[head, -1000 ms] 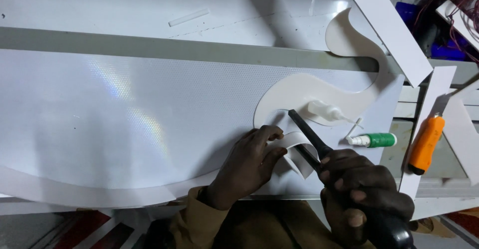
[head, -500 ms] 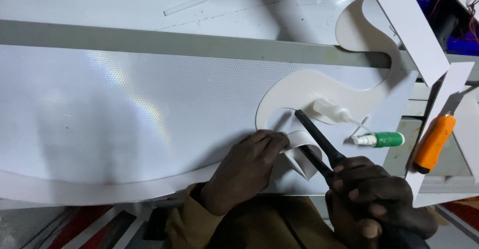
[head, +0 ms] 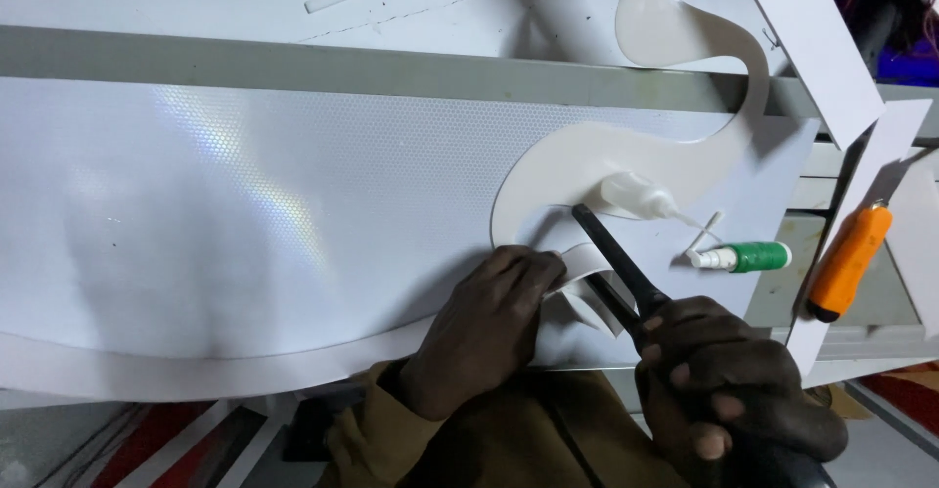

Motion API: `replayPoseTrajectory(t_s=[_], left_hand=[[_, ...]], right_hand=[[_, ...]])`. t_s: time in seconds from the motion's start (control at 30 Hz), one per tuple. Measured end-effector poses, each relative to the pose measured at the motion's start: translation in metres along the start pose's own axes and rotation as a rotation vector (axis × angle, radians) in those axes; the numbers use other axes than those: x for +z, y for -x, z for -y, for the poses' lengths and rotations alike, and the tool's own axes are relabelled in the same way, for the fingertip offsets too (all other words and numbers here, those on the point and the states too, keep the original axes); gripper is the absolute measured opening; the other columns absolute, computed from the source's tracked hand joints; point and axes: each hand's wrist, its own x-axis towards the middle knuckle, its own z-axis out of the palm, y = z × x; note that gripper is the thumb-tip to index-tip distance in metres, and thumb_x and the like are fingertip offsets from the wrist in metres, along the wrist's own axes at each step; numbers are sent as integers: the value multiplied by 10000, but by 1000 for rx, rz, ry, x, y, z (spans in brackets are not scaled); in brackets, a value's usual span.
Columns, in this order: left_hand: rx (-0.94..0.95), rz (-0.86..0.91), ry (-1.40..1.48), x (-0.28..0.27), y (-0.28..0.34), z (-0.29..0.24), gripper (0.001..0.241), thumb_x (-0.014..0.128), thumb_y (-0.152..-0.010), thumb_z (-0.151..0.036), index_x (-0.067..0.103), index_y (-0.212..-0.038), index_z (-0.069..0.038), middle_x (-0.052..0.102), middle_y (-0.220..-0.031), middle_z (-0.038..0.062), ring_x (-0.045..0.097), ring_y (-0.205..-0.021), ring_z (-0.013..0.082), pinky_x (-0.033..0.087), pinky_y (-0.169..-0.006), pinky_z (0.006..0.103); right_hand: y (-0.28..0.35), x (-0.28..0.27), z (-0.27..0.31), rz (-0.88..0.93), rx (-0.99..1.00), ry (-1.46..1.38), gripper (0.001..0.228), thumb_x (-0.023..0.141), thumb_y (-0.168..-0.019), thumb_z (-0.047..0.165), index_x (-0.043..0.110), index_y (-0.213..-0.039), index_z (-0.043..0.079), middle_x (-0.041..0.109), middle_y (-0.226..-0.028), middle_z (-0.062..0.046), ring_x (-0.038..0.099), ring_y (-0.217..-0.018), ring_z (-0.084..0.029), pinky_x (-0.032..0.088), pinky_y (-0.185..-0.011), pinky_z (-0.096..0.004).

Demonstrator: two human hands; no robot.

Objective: Applying glue to flexible acrylic strips and bonding them to a base piece to create a 3D sign component, using a heat tool to assist the process.

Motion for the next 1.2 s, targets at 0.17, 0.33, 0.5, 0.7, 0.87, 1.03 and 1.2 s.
replayPoseTrajectory(t_s=[0.17, 0.33, 0.5, 0.7, 0.87, 1.03, 1.2], left_hand=[[-12, 7, 25, -1, 1, 0, 399, 583, -966, 64, 610, -1362, 26, 724, -1154, 223, 662, -1161, 392, 563, -923, 474], [9, -4, 18, 1, 4, 1, 461, 613, -905, 108, 602, -1354, 8, 727, -1098, 180, 658, -1051, 364, 556, -849, 472], [43, -46, 28, 2, 5, 2, 337, 614, -932, 80, 620, -1260, 4, 700, -1013, 160, 659, -1009, 368, 531, -848, 463], [49, -99, -4, 12, 7, 6, 361, 560, -863, 132, 622, -1185, -20, 726, -981, 164, 671, -958, 395, 540, -825, 475], [21, -93, -111, 18, 9, 3, 366, 585, -871, 127, 651, -1200, -20, 723, -936, 180, 684, -931, 395, 528, -770, 492], [-6, -100, -146, 21, 11, -3, 400, 587, -824, 146, 650, -1186, -11, 705, -865, 188, 666, -854, 421, 491, -688, 537], [-59, -103, -200, 28, 12, -4, 414, 602, -828, 115, 645, -1208, -45, 732, -878, 168, 687, -847, 420, 478, -609, 556]], right_hand=[[-10, 3, 13, 25, 64, -10, 289, 647, -1138, 387, 418, -1117, 211, 561, -847, -35, 665, -625, -205, 675, -683, -409], [-11, -2, 12, 127, 68, -42, 336, 661, -1154, 424, 423, -1147, 187, 609, -887, -71, 749, -705, -250, 733, -731, -461], [-15, 7, 24, 65, 144, -44, 306, 680, -1129, 375, 440, -1115, 187, 580, -887, -54, 725, -728, -241, 689, -784, -450], [-13, 2, 16, 105, 127, -103, 385, 725, -1085, 406, 463, -956, 155, 620, -817, -66, 723, -656, -262, 691, -714, -459], [-13, -7, -14, 224, -66, -245, 375, 744, -1092, 398, 518, -962, 129, 667, -812, -78, 772, -629, -283, 712, -657, -449], [-10, -14, -2, 317, 28, -255, 304, 762, -1054, 369, 564, -989, 149, 700, -867, -64, 810, -724, -294, 750, -788, -491], [-5, -2, 2, 141, 114, -203, 339, 797, -1054, 392, 570, -1014, 143, 669, -821, -91, 757, -703, -272, 726, -773, -466]])
